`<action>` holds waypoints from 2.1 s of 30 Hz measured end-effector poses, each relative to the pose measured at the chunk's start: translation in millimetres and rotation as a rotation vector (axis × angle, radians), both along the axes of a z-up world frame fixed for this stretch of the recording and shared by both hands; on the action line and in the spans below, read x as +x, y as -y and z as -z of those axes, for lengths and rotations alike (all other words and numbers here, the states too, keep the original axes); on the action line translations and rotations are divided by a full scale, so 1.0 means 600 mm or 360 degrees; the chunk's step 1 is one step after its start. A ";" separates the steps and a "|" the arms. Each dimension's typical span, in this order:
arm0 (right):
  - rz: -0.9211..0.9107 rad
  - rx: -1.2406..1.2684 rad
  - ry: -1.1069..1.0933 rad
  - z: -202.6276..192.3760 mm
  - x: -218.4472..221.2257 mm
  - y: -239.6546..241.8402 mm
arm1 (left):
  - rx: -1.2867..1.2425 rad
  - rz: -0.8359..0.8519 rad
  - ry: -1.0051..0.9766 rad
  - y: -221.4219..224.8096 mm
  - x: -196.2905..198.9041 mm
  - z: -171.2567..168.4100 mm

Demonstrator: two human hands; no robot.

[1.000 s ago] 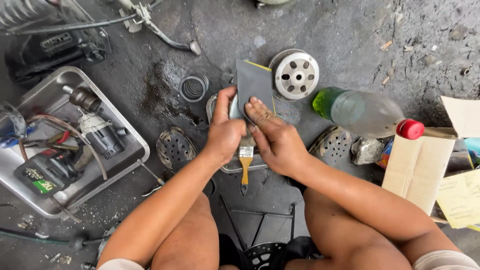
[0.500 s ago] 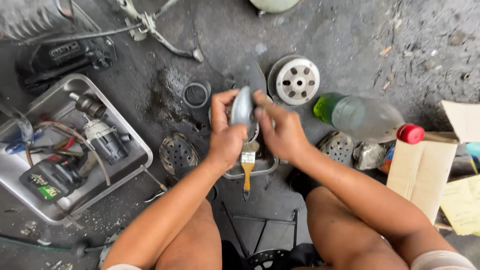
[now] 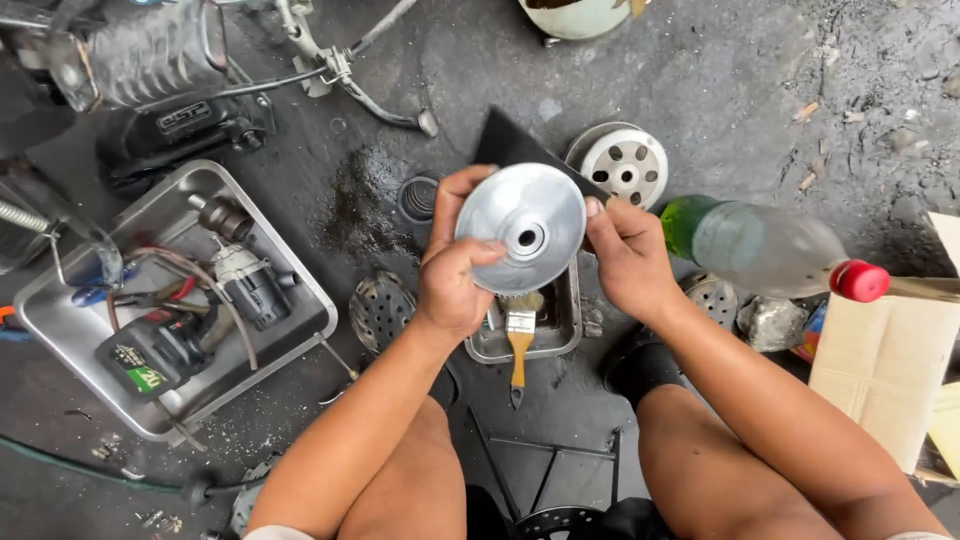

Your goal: Sanding and cleaning a motorcycle clutch component to remove debris or glaze.

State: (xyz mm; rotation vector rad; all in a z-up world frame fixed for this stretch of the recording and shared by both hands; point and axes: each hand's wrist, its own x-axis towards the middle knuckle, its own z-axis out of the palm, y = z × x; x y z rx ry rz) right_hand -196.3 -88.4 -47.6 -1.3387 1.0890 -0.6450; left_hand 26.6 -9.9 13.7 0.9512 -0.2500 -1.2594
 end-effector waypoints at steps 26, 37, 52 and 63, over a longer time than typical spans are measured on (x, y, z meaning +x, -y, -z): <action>-0.0523 -0.0775 -0.0424 -0.105 0.047 -0.025 | 0.0433 0.0544 0.0094 -0.013 -0.039 0.070; -0.0480 -0.0589 -0.0520 -0.081 0.038 -0.014 | 0.0714 0.0429 0.0004 -0.024 -0.064 0.054; -0.0416 -0.0360 -0.0592 -0.110 0.058 -0.020 | 0.0541 0.0459 -0.0019 -0.036 -0.052 0.081; -0.0481 -0.0355 -0.0512 -0.118 0.068 -0.036 | 0.0563 0.0471 -0.0036 -0.042 -0.040 0.087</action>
